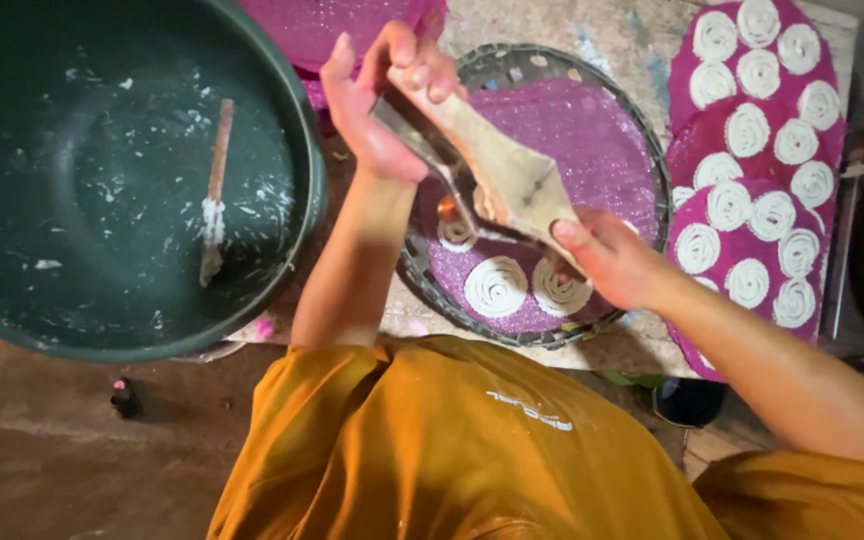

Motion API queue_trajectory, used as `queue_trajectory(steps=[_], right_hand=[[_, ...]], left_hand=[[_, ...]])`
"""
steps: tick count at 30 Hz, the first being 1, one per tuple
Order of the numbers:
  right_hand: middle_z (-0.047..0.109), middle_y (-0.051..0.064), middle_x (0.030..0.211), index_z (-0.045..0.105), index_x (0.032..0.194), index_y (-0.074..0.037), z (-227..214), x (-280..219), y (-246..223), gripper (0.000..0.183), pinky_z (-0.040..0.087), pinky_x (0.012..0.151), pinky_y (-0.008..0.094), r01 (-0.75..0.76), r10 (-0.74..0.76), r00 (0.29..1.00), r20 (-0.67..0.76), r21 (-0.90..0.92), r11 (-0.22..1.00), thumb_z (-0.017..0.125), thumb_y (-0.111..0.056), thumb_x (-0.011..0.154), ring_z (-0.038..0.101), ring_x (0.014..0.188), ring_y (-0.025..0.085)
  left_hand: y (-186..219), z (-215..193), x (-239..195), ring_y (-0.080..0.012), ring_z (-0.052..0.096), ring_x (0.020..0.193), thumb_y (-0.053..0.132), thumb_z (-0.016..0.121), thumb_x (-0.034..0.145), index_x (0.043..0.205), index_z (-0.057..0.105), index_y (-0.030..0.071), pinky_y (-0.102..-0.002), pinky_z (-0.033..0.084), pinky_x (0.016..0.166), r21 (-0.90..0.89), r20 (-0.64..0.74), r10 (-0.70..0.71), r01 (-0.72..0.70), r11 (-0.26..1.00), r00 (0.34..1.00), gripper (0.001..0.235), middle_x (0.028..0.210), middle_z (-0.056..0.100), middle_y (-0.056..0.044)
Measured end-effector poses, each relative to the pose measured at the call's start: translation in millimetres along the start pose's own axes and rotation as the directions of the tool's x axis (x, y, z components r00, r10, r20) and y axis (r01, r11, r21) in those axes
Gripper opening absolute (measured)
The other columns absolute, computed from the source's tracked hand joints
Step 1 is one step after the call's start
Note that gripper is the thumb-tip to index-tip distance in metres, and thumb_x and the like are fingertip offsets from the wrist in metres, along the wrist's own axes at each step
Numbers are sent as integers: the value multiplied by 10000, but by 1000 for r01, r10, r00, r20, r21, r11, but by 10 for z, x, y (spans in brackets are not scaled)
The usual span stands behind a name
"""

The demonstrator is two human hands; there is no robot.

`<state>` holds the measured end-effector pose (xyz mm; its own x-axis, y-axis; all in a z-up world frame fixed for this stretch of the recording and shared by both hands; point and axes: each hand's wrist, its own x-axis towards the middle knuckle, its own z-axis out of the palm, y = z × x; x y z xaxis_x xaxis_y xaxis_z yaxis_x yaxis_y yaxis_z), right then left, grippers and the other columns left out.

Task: The person uses a handheld applicator to repeatedly apply white paste in circular swirl patterns onto a purple fabric surface. They periodically refill the applicator from a green bowl and later switch to a pink paste from a metal bowl, continuing the same pattern application.

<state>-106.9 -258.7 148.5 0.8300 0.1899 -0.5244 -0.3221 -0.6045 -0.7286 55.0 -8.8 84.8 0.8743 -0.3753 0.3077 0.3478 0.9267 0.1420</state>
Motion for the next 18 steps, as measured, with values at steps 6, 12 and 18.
queue_trajectory(steps=[6,12,18], right_hand=[[687,86,730,662,917,11,-43,-230,116,663,569,618,343,-226,194,967,164,205,952,389,-589,988,659,651,180],[663,58,757,671,958,-7,-295,-223,128,660,490,613,329,-55,57,998,-37,51,997,406,-610,1002,596,673,146],[657,45,682,685,897,-32,-5,70,58,682,504,538,334,-79,77,995,-65,-35,996,310,-594,989,635,610,145]], left_hand=[[-249,50,-245,-191,562,814,588,428,1027,952,548,115,-361,502,755,-30,-51,45,-46,998,998,493,818,528,-23],[-492,5,75,-212,555,818,548,433,988,916,536,109,-399,501,796,-81,-108,18,-27,996,994,456,794,520,-21],[-66,38,201,-195,538,784,553,384,997,919,527,108,-377,479,763,-4,-56,-11,11,1000,998,474,773,502,-11]])
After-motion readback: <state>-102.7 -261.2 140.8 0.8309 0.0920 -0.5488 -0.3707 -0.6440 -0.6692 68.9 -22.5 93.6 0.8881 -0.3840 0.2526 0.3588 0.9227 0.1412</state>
